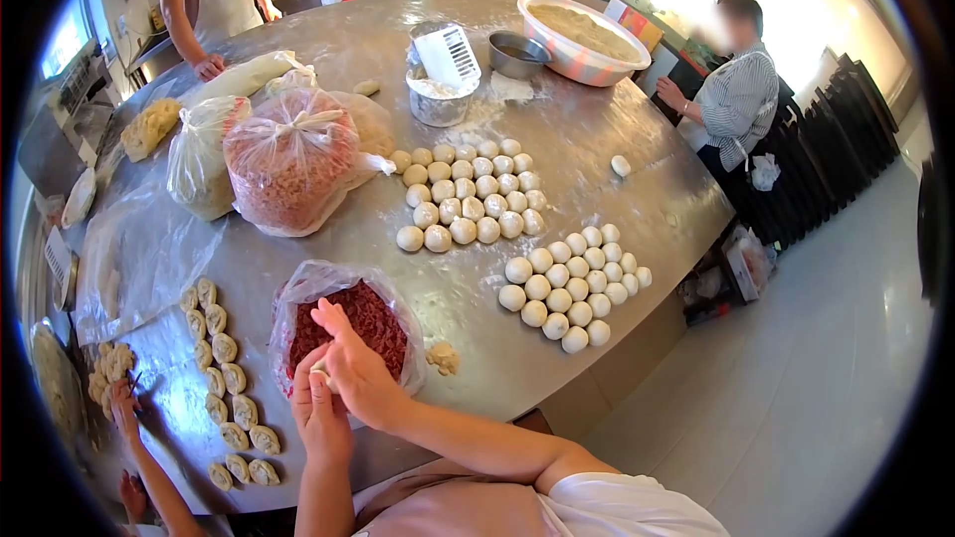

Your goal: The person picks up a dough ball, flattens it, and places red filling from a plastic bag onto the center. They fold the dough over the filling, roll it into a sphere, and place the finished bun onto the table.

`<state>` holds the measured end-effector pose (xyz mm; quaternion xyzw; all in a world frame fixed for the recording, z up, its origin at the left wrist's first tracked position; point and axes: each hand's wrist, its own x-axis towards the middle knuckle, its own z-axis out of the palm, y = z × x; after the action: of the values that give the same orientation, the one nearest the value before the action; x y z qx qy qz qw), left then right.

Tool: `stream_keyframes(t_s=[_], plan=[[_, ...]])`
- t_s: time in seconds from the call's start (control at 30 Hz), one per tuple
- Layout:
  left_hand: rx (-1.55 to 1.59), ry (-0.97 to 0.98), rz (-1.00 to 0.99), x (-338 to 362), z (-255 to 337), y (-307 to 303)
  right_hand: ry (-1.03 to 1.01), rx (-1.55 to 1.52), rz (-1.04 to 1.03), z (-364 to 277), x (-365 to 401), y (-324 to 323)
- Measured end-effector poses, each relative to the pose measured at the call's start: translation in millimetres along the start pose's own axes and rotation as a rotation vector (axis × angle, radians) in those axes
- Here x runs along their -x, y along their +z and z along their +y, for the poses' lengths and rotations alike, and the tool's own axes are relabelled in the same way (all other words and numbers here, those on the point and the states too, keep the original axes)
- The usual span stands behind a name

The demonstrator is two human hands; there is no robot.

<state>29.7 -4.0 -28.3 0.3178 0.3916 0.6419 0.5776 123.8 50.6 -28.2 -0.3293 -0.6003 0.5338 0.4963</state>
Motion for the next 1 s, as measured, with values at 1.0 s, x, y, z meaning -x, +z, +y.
stream_keyframes(t_s=[1.0], plan=[[-0.222,-0.116,-0.322,5.2,22.5,28.9,0.075,0.734,-0.178,-9.6,-6.3,-18.5]])
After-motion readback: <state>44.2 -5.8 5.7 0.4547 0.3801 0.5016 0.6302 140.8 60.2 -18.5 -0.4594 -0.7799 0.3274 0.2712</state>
